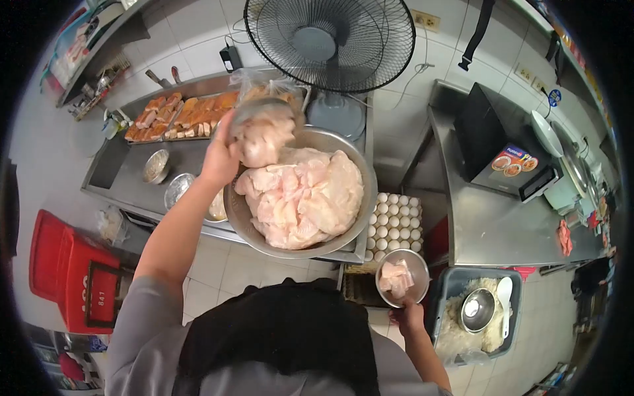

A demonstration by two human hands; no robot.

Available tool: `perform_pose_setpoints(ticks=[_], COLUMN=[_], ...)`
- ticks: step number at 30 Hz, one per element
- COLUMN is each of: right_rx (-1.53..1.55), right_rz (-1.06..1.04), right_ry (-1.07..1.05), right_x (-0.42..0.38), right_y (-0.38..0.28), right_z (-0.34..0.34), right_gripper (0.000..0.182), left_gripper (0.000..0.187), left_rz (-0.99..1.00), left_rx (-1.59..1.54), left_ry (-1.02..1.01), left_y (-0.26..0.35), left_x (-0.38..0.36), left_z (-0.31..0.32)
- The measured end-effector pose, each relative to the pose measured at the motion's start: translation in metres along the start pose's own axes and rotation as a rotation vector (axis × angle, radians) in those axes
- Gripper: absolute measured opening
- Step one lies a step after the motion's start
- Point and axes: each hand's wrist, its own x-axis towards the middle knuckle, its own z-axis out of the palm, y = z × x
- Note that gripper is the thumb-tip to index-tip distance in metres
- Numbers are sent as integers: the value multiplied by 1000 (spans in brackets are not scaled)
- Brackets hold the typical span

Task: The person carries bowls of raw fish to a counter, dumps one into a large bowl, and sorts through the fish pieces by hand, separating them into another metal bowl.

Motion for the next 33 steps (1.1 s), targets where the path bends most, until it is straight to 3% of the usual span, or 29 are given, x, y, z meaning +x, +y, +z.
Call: perform_pose_setpoints(ticks=[2, 3, 6, 14, 15, 18, 22, 23, 26, 27, 30, 33], right_rx=[87, 154, 132, 368, 361, 328, 260, 294, 292, 271, 270, 293], right_rz=[-48, -27, -157, -115, -114, -115, -147, -159, -174, -170, -165, -160], right_ry=[56, 59, 85, 163, 150, 127, 125, 95, 126, 102, 100, 60], right_x=[-1, -7, -36, -59, -64, -67, -78, -79, -77, -73, -67, -63], right_y=[14, 17, 27, 52, 49, 49, 40, 38, 38, 39, 45, 47], right_z=[-4, -1, 11, 46, 56, 75, 97, 99, 100, 93, 86, 80], right_gripper=[18, 18, 19, 23, 23, 23, 20, 20, 21, 22, 23, 23], left_gripper=[65, 70, 73, 71, 70, 65, 63, 63, 66, 69, 71, 70], left_rz=[190, 148, 235, 396, 405, 159, 175, 355, 340, 444, 582, 633], left_rx=[212, 208, 174, -90, -146, -319, -314, -268, -108, -121, -240, -210], left_ry=[-153, -183, -146, -64, -58, -240, -348, -250, -382, -205, -72, -108], left_y=[-3, -1, -4, -24, -24, -28, -19, -14, -2, -3, 9, 7], left_x=[6, 10, 24, 66, 69, 74, 56, 53, 51, 53, 59, 62], left_z=[4, 5, 4, -5, -5, -6, -11, -6, -15, -10, -26, -25])
